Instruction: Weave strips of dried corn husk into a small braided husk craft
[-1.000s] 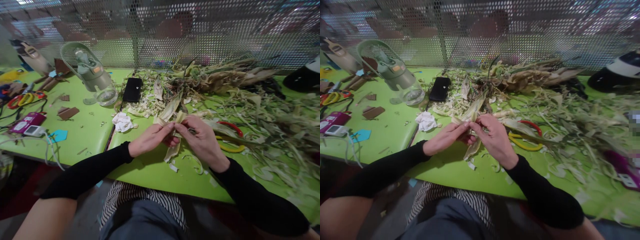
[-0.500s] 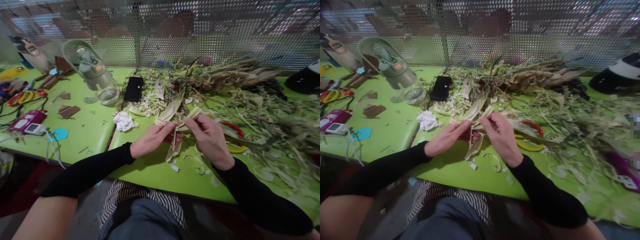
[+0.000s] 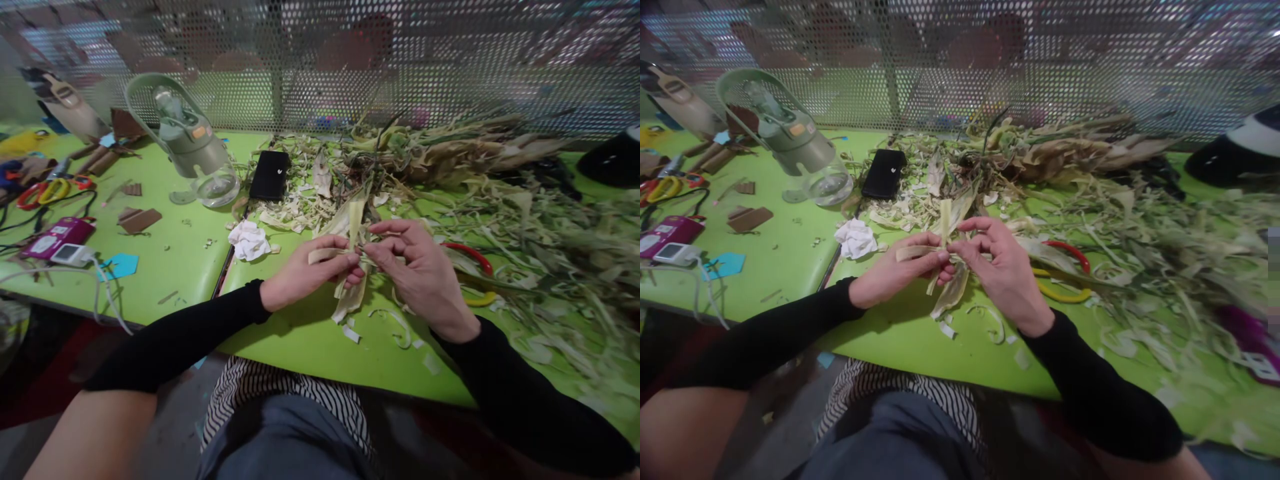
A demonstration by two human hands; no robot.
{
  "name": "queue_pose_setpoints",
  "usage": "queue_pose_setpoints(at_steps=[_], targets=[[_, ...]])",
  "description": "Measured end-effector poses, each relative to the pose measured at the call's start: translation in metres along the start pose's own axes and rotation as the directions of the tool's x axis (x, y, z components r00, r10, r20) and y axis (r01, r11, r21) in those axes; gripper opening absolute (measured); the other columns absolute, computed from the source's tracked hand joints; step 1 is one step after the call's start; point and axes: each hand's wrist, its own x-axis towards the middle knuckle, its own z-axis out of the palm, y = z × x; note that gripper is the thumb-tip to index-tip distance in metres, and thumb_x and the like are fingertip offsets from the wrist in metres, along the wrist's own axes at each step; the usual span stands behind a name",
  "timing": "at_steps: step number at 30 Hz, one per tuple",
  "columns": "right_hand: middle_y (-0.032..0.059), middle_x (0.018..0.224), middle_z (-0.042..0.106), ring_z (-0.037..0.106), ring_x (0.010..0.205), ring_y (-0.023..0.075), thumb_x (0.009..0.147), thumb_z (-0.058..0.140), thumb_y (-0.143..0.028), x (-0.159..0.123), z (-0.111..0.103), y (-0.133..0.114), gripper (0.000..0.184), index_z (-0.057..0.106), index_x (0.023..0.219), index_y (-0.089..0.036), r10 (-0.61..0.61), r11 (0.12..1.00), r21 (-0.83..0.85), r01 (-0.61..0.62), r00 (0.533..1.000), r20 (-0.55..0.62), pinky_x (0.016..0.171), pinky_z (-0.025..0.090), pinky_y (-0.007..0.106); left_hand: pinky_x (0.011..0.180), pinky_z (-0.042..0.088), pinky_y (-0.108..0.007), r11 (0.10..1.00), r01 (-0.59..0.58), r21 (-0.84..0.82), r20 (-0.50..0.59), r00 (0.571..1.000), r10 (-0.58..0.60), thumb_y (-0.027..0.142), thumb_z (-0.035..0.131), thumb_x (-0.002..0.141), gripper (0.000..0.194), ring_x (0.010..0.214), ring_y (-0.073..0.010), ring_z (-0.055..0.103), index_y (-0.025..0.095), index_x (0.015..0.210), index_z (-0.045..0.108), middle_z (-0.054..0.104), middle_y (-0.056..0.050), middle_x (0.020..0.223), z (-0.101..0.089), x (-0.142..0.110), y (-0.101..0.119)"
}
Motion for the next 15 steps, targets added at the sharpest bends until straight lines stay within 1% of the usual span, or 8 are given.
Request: queue_pose_setpoints(at_steps=[2,4,5,7,8,10,12,15], targets=[[-0.0040,0.064,0.060,0.057,0.056,0.0156,0.089,0.070,-0.051,0.001,-0.002,0.000,0.037,0.061,0.110,-0.023,-0.002,0.999,-0.035,0.001,1.000,-0.022,0.055,0.046,0.030,0.078,0.053,-0.029,1.000,-0.029,-0.012,-0.016,0.999,0.029,0.023,0.069,0.090,0.018,0.071,-0.0093,0.066,0.014,0.093,0.054,0.069,0.000,0.076,-0.001,0.000,0.000],[-0.0019,0.069,0.063,0.059,0.061,0.0166,0.092,0.066,-0.049,0.002,-0.004,0.001,0.033,0.063,0.110,-0.023,-0.022,0.993,-0.113,0.022,1.000,0.005,0.057,0.046,0.031,0.075,0.053,-0.028,1.000,-0.025,0.016,-0.015,1.000,0.025,0.024,0.069,0.091,0.018,0.068,-0.0085,0.065,0.014,0.092,0.054,0.068,0.000,0.074,-0.002,0.000,0.000],[0.0002,0.074,0.066,0.062,0.066,0.0179,0.093,0.064,-0.049,0.003,-0.005,0.003,0.030,0.065,0.108,-0.023,-0.051,0.984,-0.168,0.054,0.998,0.026,0.060,0.047,0.032,0.074,0.053,-0.027,0.999,-0.009,0.045,-0.010,1.000,0.009,0.023,0.068,0.091,0.017,0.067,-0.0083,0.064,0.014,0.092,0.054,0.067,0.001,0.073,-0.002,0.000,0.001],[0.0040,0.084,0.070,0.064,0.077,0.0212,0.095,0.061,-0.049,0.005,-0.005,0.006,0.027,0.069,0.098,-0.023,-0.151,0.948,-0.275,0.163,0.986,0.064,0.069,0.048,0.036,0.072,0.053,-0.026,0.992,0.026,0.120,-0.003,1.000,-0.026,0.022,0.068,0.090,0.016,0.065,-0.0082,0.064,0.013,0.092,0.055,0.067,0.001,0.072,-0.002,0.000,0.001],[0.0047,0.086,0.070,0.064,0.081,0.0224,0.095,0.061,-0.049,0.006,-0.005,0.007,0.027,0.069,0.091,-0.024,-0.208,0.924,-0.312,0.222,0.975,0.080,0.072,0.048,0.037,0.072,0.054,-0.026,0.987,0.037,0.157,-0.004,0.999,-0.037,0.021,0.068,0.090,0.015,0.065,-0.0083,0.064,0.013,0.092,0.056,0.067,0.001,0.072,-0.002,0.001,0.001],[0.0042,0.081,0.068,0.062,0.079,0.0228,0.095,0.061,-0.048,0.006,-0.004,0.010,0.029,0.065,0.080,-0.024,-0.282,0.892,-0.340,0.296,0.955,0.091,0.074,0.046,0.039,0.073,0.054,-0.027,0.975,0.032,0.219,-0.009,0.999,-0.031,0.023,0.067,0.091,0.013,0.067,-0.0086,0.065,0.012,0.094,0.059,0.068,0.000,0.074,-0.002,0.001,-0.001],[0.0027,0.075,0.064,0.058,0.074,0.0214,0.096,0.061,-0.045,0.005,-0.002,0.010,0.030,0.061,0.075,-0.024,-0.290,0.893,-0.340,0.295,0.955,0.066,0.070,0.044,0.037,0.075,0.055,-0.027,0.966,0.000,0.260,-0.004,1.000,0.001,0.027,0.065,0.093,0.015,0.068,-0.0089,0.066,0.013,0.093,0.060,0.069,-0.001,0.075,-0.003,0.001,-0.003],[0.0014,0.071,0.061,0.055,0.069,0.0199,0.096,0.062,-0.041,0.001,0.001,0.008,0.028,0.058,0.074,-0.024,-0.243,0.917,-0.319,0.239,0.970,0.030,0.064,0.041,0.035,0.075,0.054,-0.026,0.960,-0.064,0.273,0.038,0.998,0.055,0.030,0.066,0.092,0.018,0.070,-0.0089,0.067,0.014,0.088,0.060,0.070,-0.002,0.077,-0.005,0.002,-0.008]])
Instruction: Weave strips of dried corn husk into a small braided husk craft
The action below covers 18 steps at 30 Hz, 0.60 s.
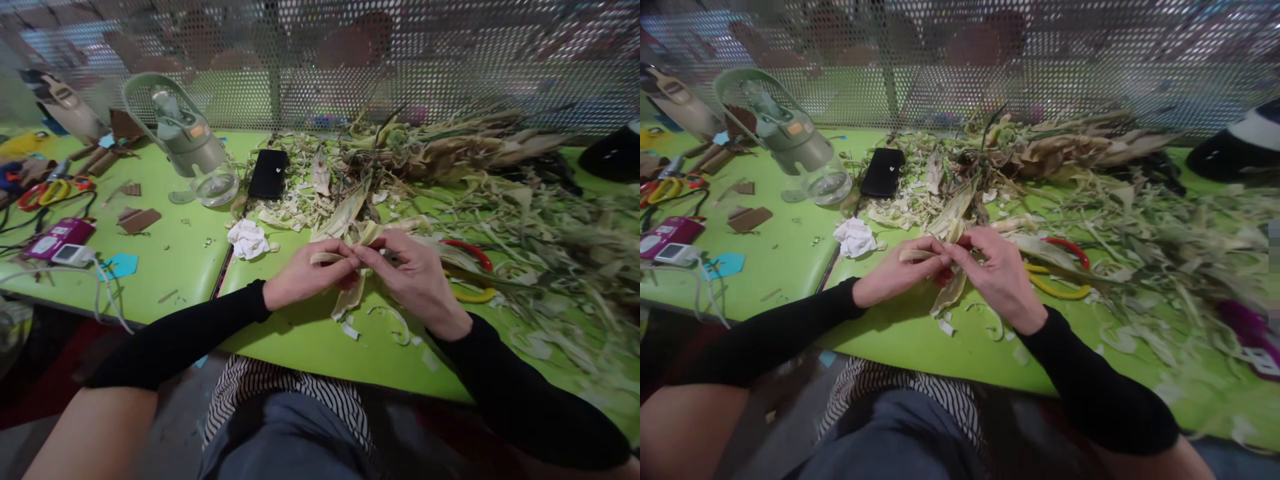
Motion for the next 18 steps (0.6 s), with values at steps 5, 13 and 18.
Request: queue_pose_setpoints(at_steps=[5,13,18], targets=[[0.0011,0.073,0.060,0.057,0.071,0.0194,0.094,0.063,-0.034,-0.003,0.003,-0.006,0.024,0.057,0.073,-0.024,0.047,0.998,0.032,-0.046,0.999,-0.014,0.063,0.040,0.033,0.068,0.048,-0.024,0.999,-0.027,-0.031,0.034,0.999,0.028,0.031,0.072,0.086,0.022,0.067,-0.0083,0.062,0.014,0.080,0.061,0.069,-0.002,0.076,0.000,-0.001,-0.011],[0.0035,0.092,0.067,0.059,0.075,0.0172,0.095,0.064,-0.041,0.004,-0.003,0.010,0.020,0.067,0.102,-0.023,0.135,0.988,0.099,-0.121,0.980,-0.147,0.064,0.049,0.033,0.073,0.050,-0.026,0.973,0.108,-0.205,-0.003,0.994,-0.110,0.010,0.059,0.088,0.005,0.069,-0.0094,0.063,0.014,0.088,0.060,0.069,-0.001,0.074,0.006,0.003,-0.001],[0.0076,0.107,0.068,0.062,0.096,0.0225,0.095,0.065,-0.027,0.003,-0.007,0.007,0.018,0.068,0.112,-0.024,-0.341,0.924,-0.269,0.272,0.904,-0.258,0.081,0.050,0.041,0.082,0.054,-0.029,0.967,0.133,-0.216,0.047,0.991,-0.125,0.016,0.061,0.092,0.006,0.074,-0.0111,0.066,0.011,0.090,0.063,0.070,-0.004,0.079,0.003,0.004,-0.001]])
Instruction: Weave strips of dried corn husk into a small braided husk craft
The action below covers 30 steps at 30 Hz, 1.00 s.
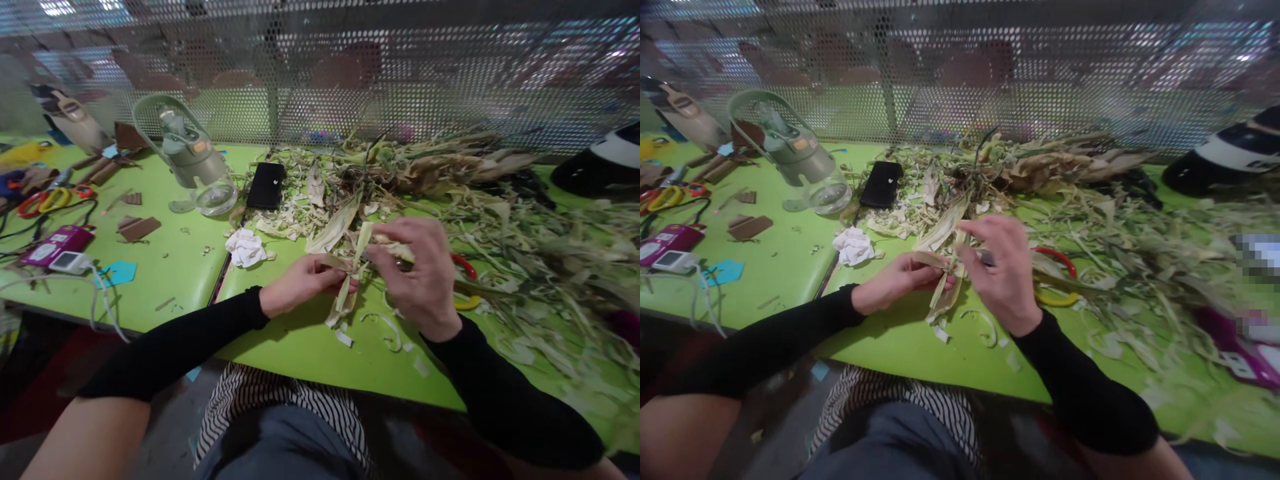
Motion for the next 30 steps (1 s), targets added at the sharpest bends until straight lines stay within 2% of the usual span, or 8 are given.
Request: queue_pose_setpoints(at_steps=[2,3,7,12,17,21,25,30], targets=[[0.0072,0.100,0.070,0.063,0.096,0.0237,0.095,0.064,-0.025,-0.001,0.001,-0.004,0.010,0.071,0.103,-0.023,-0.132,0.991,-0.010,0.135,0.979,0.156,0.085,0.048,0.044,0.078,0.052,-0.027,0.997,-0.032,0.072,0.015,0.999,0.031,0.020,0.068,0.089,0.010,0.070,-0.0098,0.064,0.011,0.085,0.064,0.069,-0.003,0.077,-0.001,0.000,-0.001],[0.0071,0.097,0.071,0.063,0.094,0.0236,0.096,0.064,-0.025,-0.001,0.001,-0.005,0.009,0.072,0.099,-0.022,-0.146,0.989,0.010,0.147,0.966,0.214,0.085,0.048,0.044,0.074,0.050,-0.025,0.990,-0.056,0.132,0.020,0.998,0.054,0.020,0.069,0.088,0.011,0.067,-0.0084,0.061,0.011,0.083,0.065,0.068,-0.002,0.075,-0.001,-0.001,-0.002],[0.0049,0.087,0.073,0.065,0.085,0.0221,0.097,0.063,-0.028,-0.001,0.003,-0.005,0.014,0.070,0.086,-0.023,-0.067,0.992,0.121,0.036,0.963,0.260,0.080,0.047,0.042,0.064,0.044,-0.021,0.931,-0.123,0.343,0.058,0.992,0.110,0.022,0.061,0.092,0.017,0.059,-0.0056,0.052,0.011,0.081,0.068,0.064,0.000,0.070,-0.001,-0.003,0.000],[0.0017,0.079,0.074,0.064,0.080,0.0215,0.097,0.063,-0.031,-0.002,0.005,-0.005,0.018,0.069,0.081,-0.025,0.045,0.973,0.199,-0.113,0.947,0.317,0.080,0.044,0.042,0.068,0.046,-0.023,0.924,-0.103,0.368,0.103,0.992,0.070,0.024,0.063,0.091,0.016,0.067,-0.0079,0.056,0.011,0.088,0.070,0.068,-0.002,0.078,-0.004,-0.004,-0.003],[0.0022,0.075,0.070,0.059,0.075,0.0194,0.100,0.057,-0.042,-0.002,0.007,-0.010,0.032,0.067,0.077,-0.023,0.132,0.934,0.259,-0.248,0.909,0.396,0.075,0.043,0.038,0.065,0.044,-0.023,0.900,-0.082,0.428,0.145,0.989,0.021,0.037,0.069,0.089,0.028,0.064,-0.0081,0.053,0.012,0.078,0.068,0.064,0.000,0.069,-0.005,-0.004,-0.008],[0.0039,0.076,0.069,0.060,0.073,0.0194,0.103,0.043,-0.055,0.003,0.002,-0.008,0.046,0.068,0.082,-0.022,0.179,0.930,0.207,-0.305,0.865,0.469,0.069,0.042,0.035,0.060,0.041,-0.023,0.906,-0.102,0.410,0.114,0.992,0.060,0.047,0.064,0.091,0.040,0.060,-0.0080,0.053,0.014,0.070,0.062,0.061,0.000,0.065,-0.002,-0.005,-0.008],[0.0049,0.076,0.068,0.059,0.071,0.0202,0.101,0.038,-0.065,0.007,-0.002,-0.005,0.053,0.063,0.082,-0.023,0.166,0.963,0.115,-0.245,0.871,0.462,0.068,0.042,0.036,0.058,0.038,-0.023,0.923,-0.118,0.367,-0.024,0.990,0.136,0.046,0.057,0.096,0.048,0.056,-0.0072,0.050,0.017,0.059,0.050,0.052,0.003,0.057,-0.001,-0.003,-0.005],[0.0019,0.065,0.056,0.049,0.061,0.0171,0.100,0.039,-0.066,0.007,-0.002,-0.005,0.052,0.050,0.072,-0.024,0.180,0.970,0.074,-0.230,0.893,0.412,0.059,0.037,0.034,0.074,0.051,-0.027,0.982,-0.031,0.187,-0.055,0.998,0.042,0.037,0.050,0.101,0.031,0.068,-0.0098,0.063,0.014,0.085,0.062,0.066,-0.001,0.071,0.002,-0.002,0.002]])
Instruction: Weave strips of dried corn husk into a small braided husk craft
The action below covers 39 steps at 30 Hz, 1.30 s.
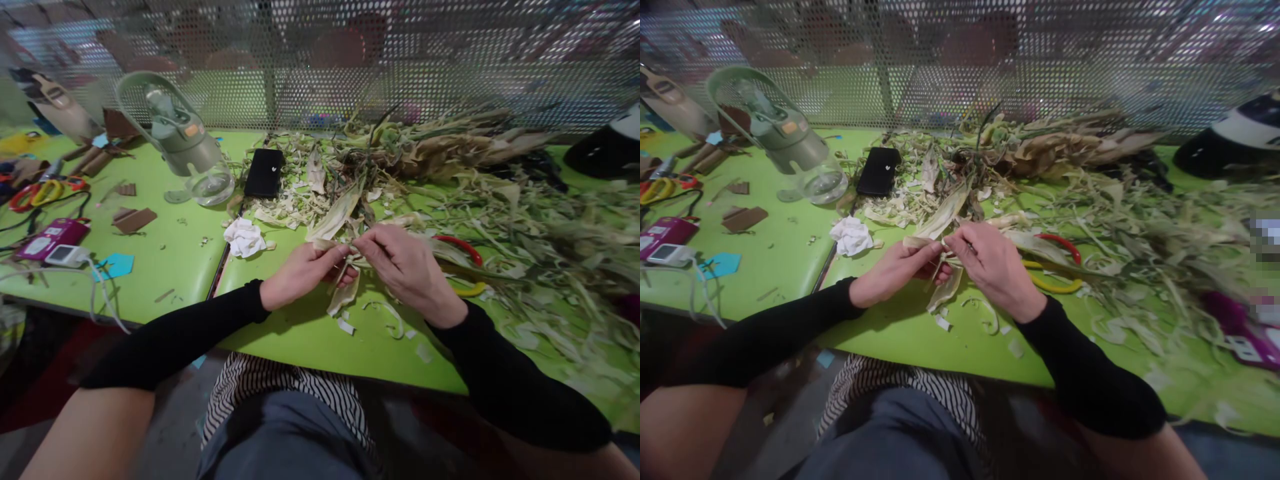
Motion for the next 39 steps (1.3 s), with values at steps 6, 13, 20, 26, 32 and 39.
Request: queue_pose_setpoints(at_steps=[6,13,20,26,32,39], targets=[[0.0003,0.064,0.052,0.044,0.055,0.0157,0.101,0.045,-0.059,-0.002,-0.004,-0.006,0.045,0.049,0.072,-0.025,0.052,0.998,0.033,-0.051,0.998,-0.034,0.054,0.033,0.033,0.075,0.055,-0.026,0.996,-0.085,-0.024,-0.006,0.996,0.084,0.041,0.060,0.096,0.032,0.067,-0.0087,0.064,0.014,0.081,0.058,0.065,0.000,0.075,-0.003,-0.005,0.005],[0.0012,0.065,0.056,0.050,0.059,0.0176,0.099,0.048,-0.062,-0.001,-0.003,-0.001,0.045,0.056,0.074,-0.025,0.037,0.997,0.067,-0.034,0.998,-0.045,0.056,0.036,0.034,0.079,0.057,-0.028,0.990,0.007,-0.142,0.057,0.998,0.001,0.037,0.062,0.096,0.026,0.071,-0.0094,0.068,0.012,0.092,0.063,0.073,-0.005,0.086,-0.010,-0.006,0.008],[0.0048,0.079,0.066,0.060,0.079,0.0236,0.096,0.059,-0.051,-0.003,0.000,0.005,0.032,0.060,0.077,-0.025,-0.225,0.958,-0.249,0.142,0.911,-0.346,0.076,0.046,0.041,0.084,0.057,-0.034,0.941,0.079,-0.328,0.096,0.994,-0.049,0.029,0.077,0.086,0.023,0.075,-0.0128,0.071,0.012,0.094,0.064,0.075,-0.004,0.083,-0.006,0.000,-0.001],[0.0028,0.067,0.062,0.053,0.058,0.0157,0.100,0.054,-0.047,-0.012,0.014,-0.012,0.036,0.057,0.074,-0.022,-0.099,0.990,-0.104,0.100,0.995,0.016,0.054,0.040,0.030,0.094,0.052,-0.032,0.918,-0.121,-0.377,-0.212,0.976,0.041,0.016,0.077,0.082,0.022,0.090,-0.0132,0.072,0.016,0.098,0.062,0.076,-0.002,0.090,-0.007,0.006,0.003],[-0.0019,0.061,0.052,0.044,0.053,0.0114,0.098,0.048,-0.024,-0.009,0.014,-0.018,0.031,0.044,0.067,-0.022,-0.031,0.998,0.056,0.023,0.988,0.149,0.051,0.034,0.026,0.093,0.050,-0.030,0.951,-0.113,-0.287,-0.218,0.975,0.050,0.019,0.080,0.080,0.021,0.086,-0.0121,0.070,0.015,0.091,0.062,0.074,-0.001,0.083,-0.008,0.005,0.004],[-0.0037,0.059,0.046,0.040,0.052,0.0111,0.098,0.051,-0.034,-0.009,0.010,-0.020,0.036,0.044,0.065,-0.022,-0.022,0.980,0.197,-0.040,0.953,0.302,0.050,0.031,0.026,0.094,0.050,-0.035,0.981,-0.118,-0.154,-0.142,0.985,0.097,0.030,0.077,0.083,0.026,0.087,-0.0156,0.072,0.016,0.090,0.057,0.076,-0.004,0.081,-0.019,0.002,0.011]])
